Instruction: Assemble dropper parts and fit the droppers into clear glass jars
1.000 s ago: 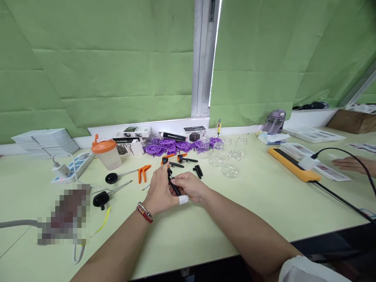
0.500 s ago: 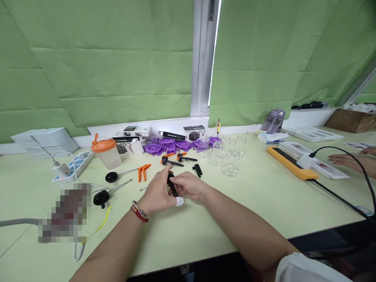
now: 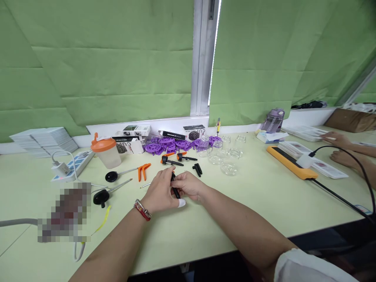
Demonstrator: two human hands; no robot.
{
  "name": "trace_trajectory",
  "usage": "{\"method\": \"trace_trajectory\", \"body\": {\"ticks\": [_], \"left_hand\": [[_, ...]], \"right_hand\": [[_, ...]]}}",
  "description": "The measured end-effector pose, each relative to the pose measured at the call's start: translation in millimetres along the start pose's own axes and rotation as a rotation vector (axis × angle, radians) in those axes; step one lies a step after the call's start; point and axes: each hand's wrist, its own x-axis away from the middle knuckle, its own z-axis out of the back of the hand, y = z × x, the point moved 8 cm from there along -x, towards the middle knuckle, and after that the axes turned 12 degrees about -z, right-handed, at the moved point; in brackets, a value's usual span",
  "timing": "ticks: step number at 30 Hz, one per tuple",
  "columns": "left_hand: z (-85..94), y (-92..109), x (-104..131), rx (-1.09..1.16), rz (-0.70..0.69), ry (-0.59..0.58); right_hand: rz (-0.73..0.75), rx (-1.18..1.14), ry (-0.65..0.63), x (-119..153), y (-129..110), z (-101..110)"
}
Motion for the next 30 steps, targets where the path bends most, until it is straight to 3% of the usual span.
{"method": "trace_trajectory", "body": {"ticks": [12,30], "left_hand": [[-2.1,-1,2,0.071,-0.034,-0.025],[-10.0,-3,-2,-0.051,0.043,0.011]], "right_hand": [[-0.030,-0.014,0.043,0,0,4],[-0.034,-0.060,0.015,-5,7,3]]}}
